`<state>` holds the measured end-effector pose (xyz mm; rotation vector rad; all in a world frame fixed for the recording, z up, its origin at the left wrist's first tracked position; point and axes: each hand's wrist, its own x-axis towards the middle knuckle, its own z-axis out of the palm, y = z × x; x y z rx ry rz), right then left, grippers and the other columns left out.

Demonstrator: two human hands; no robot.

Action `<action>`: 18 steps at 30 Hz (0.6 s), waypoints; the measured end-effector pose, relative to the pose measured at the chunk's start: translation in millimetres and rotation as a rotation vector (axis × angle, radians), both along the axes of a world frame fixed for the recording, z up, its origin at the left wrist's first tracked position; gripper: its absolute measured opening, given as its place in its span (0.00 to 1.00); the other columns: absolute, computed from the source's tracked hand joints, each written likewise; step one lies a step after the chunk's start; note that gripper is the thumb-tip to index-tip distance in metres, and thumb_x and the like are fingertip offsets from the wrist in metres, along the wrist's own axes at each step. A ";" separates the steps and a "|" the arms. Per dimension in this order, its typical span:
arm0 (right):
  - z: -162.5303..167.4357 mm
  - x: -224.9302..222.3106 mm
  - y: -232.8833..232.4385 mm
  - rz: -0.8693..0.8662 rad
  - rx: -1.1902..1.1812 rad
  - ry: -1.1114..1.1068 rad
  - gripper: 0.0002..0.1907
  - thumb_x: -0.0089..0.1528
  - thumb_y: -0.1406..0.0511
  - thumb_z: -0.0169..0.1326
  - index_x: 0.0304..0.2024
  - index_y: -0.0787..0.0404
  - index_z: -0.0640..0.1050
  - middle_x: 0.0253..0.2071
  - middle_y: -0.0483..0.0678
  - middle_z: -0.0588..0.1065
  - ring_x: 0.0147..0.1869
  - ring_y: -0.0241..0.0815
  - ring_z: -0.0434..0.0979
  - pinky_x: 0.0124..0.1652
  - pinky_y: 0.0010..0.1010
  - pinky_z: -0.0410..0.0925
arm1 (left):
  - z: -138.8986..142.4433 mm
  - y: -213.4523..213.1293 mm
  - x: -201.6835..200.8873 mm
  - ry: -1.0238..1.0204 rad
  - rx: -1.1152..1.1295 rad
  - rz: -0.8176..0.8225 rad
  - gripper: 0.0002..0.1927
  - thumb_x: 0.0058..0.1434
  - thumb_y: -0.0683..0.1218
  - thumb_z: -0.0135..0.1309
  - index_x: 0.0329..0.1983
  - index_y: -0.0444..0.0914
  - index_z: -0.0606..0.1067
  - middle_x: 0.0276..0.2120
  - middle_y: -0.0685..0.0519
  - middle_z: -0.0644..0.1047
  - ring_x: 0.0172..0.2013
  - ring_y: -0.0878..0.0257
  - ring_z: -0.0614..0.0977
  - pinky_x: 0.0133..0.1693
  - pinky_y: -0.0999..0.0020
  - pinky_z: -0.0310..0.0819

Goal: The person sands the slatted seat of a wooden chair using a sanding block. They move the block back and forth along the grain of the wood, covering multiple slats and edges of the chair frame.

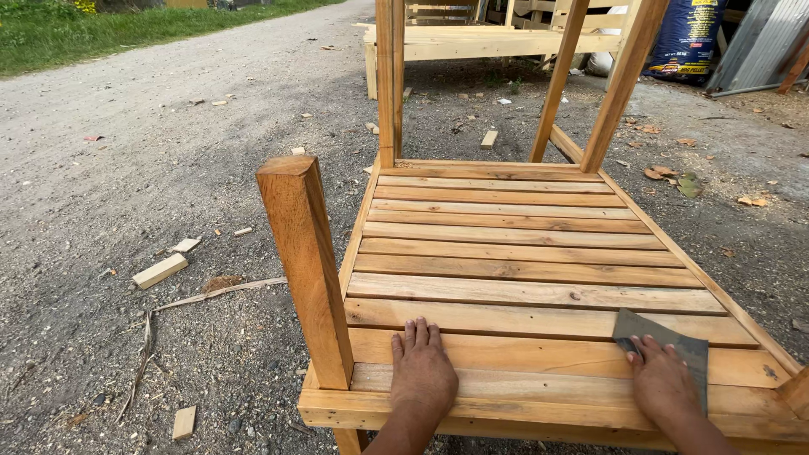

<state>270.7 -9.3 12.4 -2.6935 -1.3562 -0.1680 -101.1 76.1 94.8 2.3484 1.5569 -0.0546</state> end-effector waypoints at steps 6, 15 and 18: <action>-13.1 -180.9 71.3 0.472 -0.054 0.242 0.26 0.70 0.51 0.31 0.70 0.40 0.64 0.77 0.32 0.53 0.83 0.37 0.41 0.78 0.36 0.37 | -8.8 3.4 -0.5 0.042 -0.003 -0.012 0.35 0.72 0.47 0.31 0.78 0.29 0.39 0.78 0.40 0.37 0.77 0.50 0.35 0.74 0.54 0.26; -3.2 -24.3 20.0 0.245 0.176 0.008 0.27 0.68 0.49 0.38 0.69 0.39 0.68 0.75 0.36 0.61 0.81 0.45 0.54 0.74 0.41 0.53 | -12.5 7.5 -34.8 -0.089 0.057 0.101 0.33 0.72 0.49 0.31 0.77 0.31 0.45 0.78 0.44 0.42 0.78 0.52 0.39 0.74 0.56 0.30; 4.5 12.3 6.4 0.009 0.124 0.067 0.29 0.71 0.50 0.40 0.74 0.44 0.66 0.74 0.48 0.63 0.79 0.57 0.57 0.72 0.51 0.55 | -4.8 6.5 -45.3 -0.065 0.012 0.159 0.34 0.73 0.52 0.31 0.77 0.32 0.44 0.79 0.46 0.40 0.78 0.54 0.38 0.74 0.56 0.29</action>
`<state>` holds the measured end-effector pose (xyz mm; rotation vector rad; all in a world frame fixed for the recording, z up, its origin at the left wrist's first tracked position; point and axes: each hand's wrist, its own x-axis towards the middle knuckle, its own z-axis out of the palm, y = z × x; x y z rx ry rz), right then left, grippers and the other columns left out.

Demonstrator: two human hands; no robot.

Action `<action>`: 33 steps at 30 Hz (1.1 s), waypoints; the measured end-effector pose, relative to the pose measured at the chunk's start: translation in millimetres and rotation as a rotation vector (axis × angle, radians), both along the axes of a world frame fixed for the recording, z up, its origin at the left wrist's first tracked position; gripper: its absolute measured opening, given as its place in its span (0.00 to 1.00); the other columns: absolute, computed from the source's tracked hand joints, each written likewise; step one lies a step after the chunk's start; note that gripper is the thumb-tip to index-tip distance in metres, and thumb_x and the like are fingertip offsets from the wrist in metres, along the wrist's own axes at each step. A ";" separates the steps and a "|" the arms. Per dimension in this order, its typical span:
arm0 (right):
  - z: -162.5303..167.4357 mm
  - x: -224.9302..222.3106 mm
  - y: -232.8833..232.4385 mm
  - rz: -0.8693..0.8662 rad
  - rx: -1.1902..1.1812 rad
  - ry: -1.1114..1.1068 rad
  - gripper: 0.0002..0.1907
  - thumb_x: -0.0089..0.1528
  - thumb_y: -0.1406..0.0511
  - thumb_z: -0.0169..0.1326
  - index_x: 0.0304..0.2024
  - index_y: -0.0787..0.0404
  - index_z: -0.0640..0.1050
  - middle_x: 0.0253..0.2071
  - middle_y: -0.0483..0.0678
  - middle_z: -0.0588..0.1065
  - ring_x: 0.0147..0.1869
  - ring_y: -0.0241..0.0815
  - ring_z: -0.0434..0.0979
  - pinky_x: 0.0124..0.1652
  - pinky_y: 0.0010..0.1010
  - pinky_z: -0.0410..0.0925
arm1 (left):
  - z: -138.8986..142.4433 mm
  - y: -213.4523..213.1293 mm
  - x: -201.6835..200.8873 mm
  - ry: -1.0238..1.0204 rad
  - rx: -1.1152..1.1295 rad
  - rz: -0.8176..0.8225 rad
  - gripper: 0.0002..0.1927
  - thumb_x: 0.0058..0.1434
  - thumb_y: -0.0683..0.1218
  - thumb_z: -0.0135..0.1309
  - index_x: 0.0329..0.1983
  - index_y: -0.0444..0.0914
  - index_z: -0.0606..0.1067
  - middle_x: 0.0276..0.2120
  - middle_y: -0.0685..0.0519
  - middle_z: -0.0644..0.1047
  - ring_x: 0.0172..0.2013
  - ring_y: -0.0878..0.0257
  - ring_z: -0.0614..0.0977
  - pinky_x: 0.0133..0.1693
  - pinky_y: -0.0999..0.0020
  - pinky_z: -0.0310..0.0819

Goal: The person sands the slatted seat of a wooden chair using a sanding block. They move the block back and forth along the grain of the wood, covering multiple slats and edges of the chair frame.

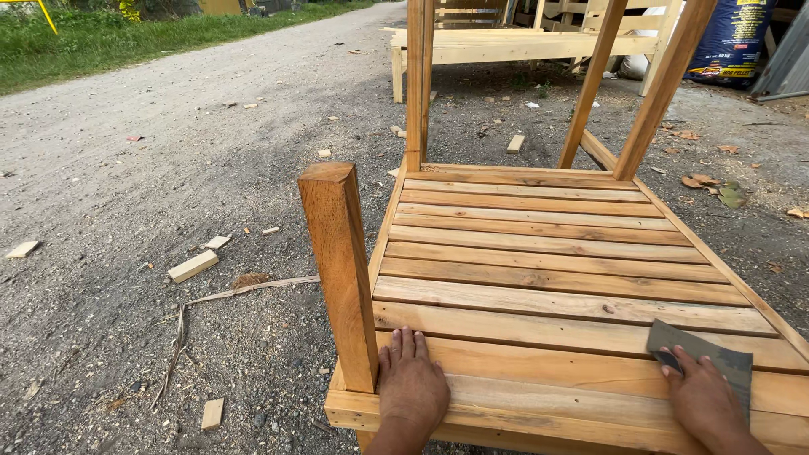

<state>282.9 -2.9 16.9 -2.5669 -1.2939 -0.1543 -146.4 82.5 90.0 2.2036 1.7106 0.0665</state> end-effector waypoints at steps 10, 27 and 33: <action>7.9 -256.0 81.0 0.570 -0.289 0.129 0.26 0.69 0.48 0.33 0.70 0.32 0.63 0.78 0.26 0.52 0.84 0.38 0.39 0.79 0.39 0.35 | -2.2 -0.2 -2.2 0.042 0.018 0.000 0.34 0.71 0.47 0.33 0.77 0.30 0.44 0.79 0.44 0.41 0.78 0.53 0.37 0.74 0.54 0.28; -9.6 -189.7 77.7 0.496 -0.042 0.082 0.25 0.70 0.54 0.40 0.69 0.45 0.67 0.76 0.36 0.57 0.81 0.44 0.46 0.76 0.39 0.40 | -3.7 0.8 4.5 -0.038 0.033 0.027 0.35 0.68 0.44 0.34 0.77 0.32 0.44 0.79 0.46 0.41 0.78 0.55 0.36 0.74 0.58 0.27; 1.1 -198.9 68.5 0.560 -0.121 0.196 0.24 0.70 0.53 0.38 0.69 0.40 0.66 0.76 0.31 0.56 0.83 0.36 0.44 0.78 0.35 0.38 | 1.2 0.8 -1.1 -0.045 0.021 0.017 0.34 0.68 0.44 0.32 0.78 0.34 0.45 0.79 0.48 0.43 0.78 0.58 0.38 0.75 0.59 0.29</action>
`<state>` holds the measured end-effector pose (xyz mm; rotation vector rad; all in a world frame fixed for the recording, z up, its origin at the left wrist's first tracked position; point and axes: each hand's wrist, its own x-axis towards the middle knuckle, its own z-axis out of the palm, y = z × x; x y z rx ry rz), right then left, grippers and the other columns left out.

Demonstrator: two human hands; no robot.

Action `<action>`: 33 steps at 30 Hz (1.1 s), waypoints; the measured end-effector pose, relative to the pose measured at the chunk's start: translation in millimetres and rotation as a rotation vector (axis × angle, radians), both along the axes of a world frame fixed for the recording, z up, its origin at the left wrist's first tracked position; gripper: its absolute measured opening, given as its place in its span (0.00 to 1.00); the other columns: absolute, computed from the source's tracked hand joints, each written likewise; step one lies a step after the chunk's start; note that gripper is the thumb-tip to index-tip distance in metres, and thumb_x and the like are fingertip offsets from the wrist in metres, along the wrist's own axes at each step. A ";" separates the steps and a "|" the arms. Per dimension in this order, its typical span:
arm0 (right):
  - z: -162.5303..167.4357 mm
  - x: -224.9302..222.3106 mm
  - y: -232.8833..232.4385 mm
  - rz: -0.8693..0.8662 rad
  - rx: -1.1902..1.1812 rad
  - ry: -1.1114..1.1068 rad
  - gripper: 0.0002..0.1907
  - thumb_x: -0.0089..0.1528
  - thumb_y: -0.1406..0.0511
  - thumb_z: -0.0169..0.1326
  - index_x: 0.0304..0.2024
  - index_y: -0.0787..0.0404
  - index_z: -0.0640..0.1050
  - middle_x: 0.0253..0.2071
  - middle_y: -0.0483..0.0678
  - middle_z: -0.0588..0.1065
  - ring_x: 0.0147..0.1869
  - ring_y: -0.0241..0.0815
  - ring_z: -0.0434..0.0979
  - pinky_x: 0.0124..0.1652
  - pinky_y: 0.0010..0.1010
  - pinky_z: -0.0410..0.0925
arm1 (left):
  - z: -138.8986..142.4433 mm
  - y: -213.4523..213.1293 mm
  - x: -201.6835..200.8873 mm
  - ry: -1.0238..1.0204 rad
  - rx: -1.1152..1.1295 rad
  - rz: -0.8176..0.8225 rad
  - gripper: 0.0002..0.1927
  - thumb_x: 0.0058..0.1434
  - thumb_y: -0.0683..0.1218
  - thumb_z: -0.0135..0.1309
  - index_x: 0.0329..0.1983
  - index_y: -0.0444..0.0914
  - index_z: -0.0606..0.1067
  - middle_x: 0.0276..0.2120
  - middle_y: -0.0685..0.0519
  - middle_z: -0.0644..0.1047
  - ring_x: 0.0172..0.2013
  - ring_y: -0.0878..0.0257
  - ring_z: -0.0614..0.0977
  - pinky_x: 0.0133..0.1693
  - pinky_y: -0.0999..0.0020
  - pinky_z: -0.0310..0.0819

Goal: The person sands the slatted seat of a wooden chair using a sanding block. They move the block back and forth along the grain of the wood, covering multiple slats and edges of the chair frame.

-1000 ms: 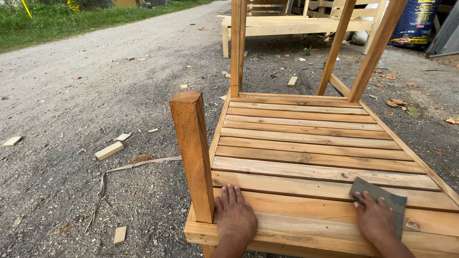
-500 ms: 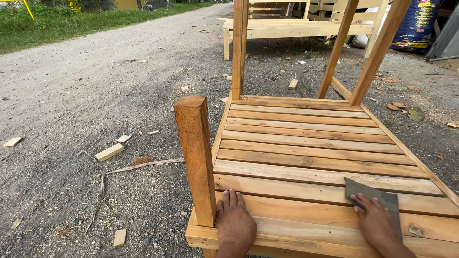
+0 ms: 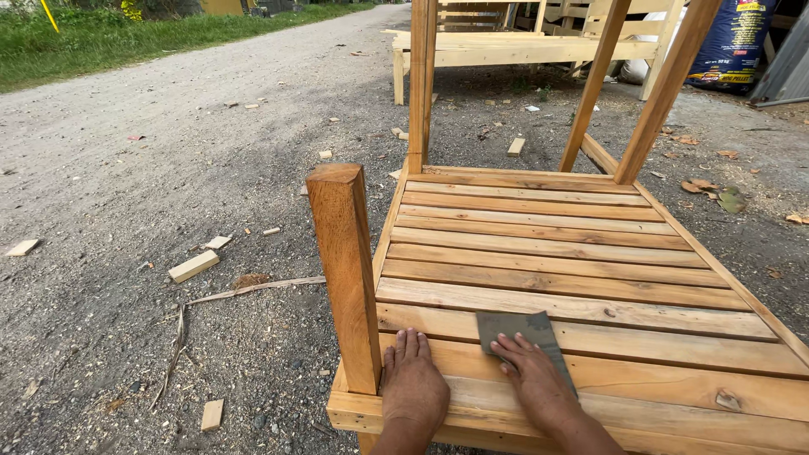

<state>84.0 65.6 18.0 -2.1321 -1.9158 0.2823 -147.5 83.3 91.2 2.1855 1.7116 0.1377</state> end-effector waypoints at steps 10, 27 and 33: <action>-19.0 110.6 -25.0 -0.380 0.137 -0.248 0.27 0.69 0.51 0.40 0.70 0.42 0.68 0.77 0.37 0.60 0.81 0.46 0.53 0.75 0.44 0.51 | 0.5 -0.4 8.1 0.052 -0.033 -0.001 0.36 0.67 0.44 0.32 0.78 0.33 0.42 0.79 0.46 0.40 0.78 0.56 0.34 0.74 0.56 0.25; -18.4 113.2 -30.5 -0.380 0.311 -0.148 0.18 0.67 0.55 0.49 0.58 0.47 0.79 0.63 0.39 0.73 0.70 0.44 0.67 0.65 0.37 0.63 | -13.2 1.6 -0.6 -0.158 0.040 -0.006 0.27 0.68 0.44 0.40 0.71 0.41 0.59 0.75 0.54 0.51 0.76 0.59 0.43 0.75 0.58 0.32; 15.2 83.2 -20.2 -0.326 0.228 0.159 0.07 0.62 0.63 0.59 0.41 0.45 0.85 0.41 0.39 0.78 0.44 0.42 0.77 0.47 0.35 0.73 | -19.0 -8.4 -6.8 -0.366 0.137 0.055 0.12 0.70 0.48 0.44 0.49 0.43 0.78 0.49 0.56 0.73 0.59 0.63 0.70 0.67 0.65 0.61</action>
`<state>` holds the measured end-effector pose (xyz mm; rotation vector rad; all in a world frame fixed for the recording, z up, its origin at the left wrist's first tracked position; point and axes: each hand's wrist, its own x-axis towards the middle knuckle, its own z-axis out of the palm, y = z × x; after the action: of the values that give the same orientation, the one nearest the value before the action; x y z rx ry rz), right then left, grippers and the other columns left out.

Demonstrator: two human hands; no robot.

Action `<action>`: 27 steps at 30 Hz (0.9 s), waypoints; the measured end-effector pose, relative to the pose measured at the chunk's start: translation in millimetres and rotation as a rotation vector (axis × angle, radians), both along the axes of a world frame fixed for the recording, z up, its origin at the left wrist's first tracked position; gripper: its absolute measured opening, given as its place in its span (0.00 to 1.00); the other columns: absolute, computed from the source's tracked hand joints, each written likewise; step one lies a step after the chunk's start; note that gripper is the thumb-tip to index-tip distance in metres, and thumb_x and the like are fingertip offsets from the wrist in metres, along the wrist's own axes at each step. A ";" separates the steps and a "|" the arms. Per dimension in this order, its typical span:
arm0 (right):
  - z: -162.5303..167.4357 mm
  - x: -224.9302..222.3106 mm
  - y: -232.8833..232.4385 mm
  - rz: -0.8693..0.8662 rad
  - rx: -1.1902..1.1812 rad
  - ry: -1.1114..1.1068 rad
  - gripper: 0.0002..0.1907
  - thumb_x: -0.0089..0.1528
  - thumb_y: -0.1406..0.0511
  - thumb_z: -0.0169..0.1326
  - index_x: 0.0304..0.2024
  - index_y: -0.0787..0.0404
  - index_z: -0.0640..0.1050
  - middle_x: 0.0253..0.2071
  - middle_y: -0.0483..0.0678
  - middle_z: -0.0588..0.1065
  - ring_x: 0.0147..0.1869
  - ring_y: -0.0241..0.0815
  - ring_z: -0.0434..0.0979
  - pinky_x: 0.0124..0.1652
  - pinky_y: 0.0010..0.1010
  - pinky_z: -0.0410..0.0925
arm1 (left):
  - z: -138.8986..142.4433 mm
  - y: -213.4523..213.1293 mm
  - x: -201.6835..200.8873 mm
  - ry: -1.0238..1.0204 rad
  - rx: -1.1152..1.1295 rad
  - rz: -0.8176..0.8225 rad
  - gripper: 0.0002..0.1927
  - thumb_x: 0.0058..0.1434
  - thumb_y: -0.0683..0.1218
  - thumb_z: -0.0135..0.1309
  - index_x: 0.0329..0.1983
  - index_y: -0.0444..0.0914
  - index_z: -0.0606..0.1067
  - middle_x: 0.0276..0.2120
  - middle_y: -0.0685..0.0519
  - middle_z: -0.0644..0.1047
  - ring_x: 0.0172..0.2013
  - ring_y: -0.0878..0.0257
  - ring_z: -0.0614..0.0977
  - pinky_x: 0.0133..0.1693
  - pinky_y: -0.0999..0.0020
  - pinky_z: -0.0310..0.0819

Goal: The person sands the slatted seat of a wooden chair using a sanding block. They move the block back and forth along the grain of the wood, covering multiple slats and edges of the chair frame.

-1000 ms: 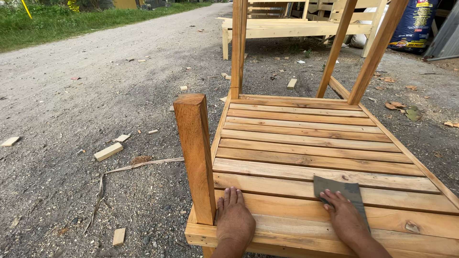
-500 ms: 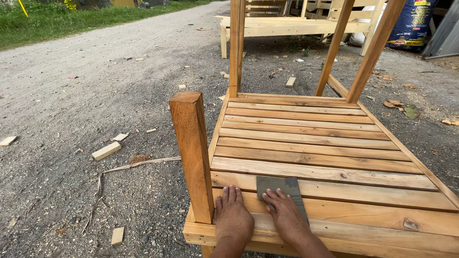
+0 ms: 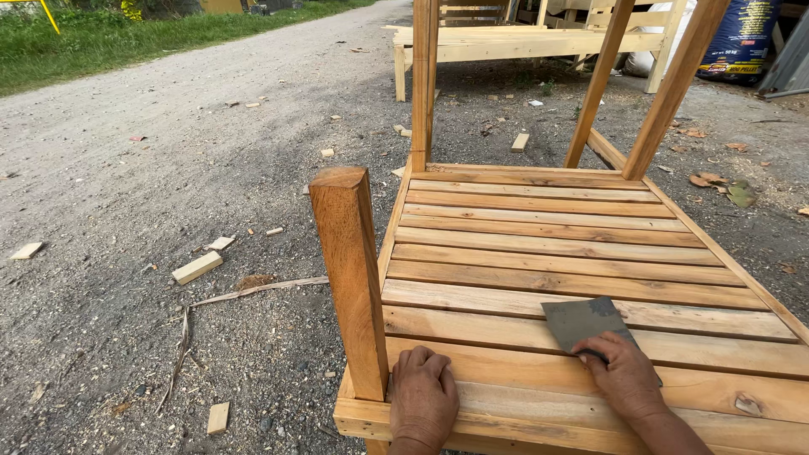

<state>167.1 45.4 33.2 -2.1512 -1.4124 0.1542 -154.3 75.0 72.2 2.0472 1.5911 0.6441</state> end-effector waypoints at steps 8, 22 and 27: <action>16.9 -133.5 67.3 0.436 0.044 -0.147 0.06 0.62 0.65 0.57 0.37 0.50 0.84 0.38 0.42 0.74 0.49 0.45 0.75 0.50 0.37 0.69 | 8.9 -2.0 -0.8 0.077 0.057 -0.063 0.09 0.67 0.46 0.48 0.45 0.41 0.77 0.48 0.54 0.70 0.57 0.57 0.68 0.64 0.60 0.59; 2.1 -46.6 29.4 0.424 0.142 -0.162 0.18 0.57 0.74 0.57 0.42 0.48 0.87 0.39 0.41 0.76 0.47 0.39 0.79 0.47 0.32 0.74 | 2.9 4.0 -7.2 0.096 0.059 -0.138 0.09 0.67 0.46 0.47 0.45 0.39 0.74 0.49 0.50 0.69 0.55 0.51 0.67 0.60 0.55 0.64; 2.5 -142.0 73.2 0.462 0.100 -0.182 0.18 0.58 0.74 0.55 0.41 0.45 0.87 0.39 0.41 0.75 0.49 0.40 0.77 0.49 0.32 0.73 | 5.8 6.3 -12.6 0.071 0.111 -0.153 0.09 0.65 0.45 0.48 0.45 0.40 0.75 0.48 0.50 0.70 0.56 0.53 0.68 0.61 0.56 0.63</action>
<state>25.1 118.6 35.7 -1.7638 -1.9632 0.0565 -166.9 81.3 78.1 2.2707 1.4476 0.6220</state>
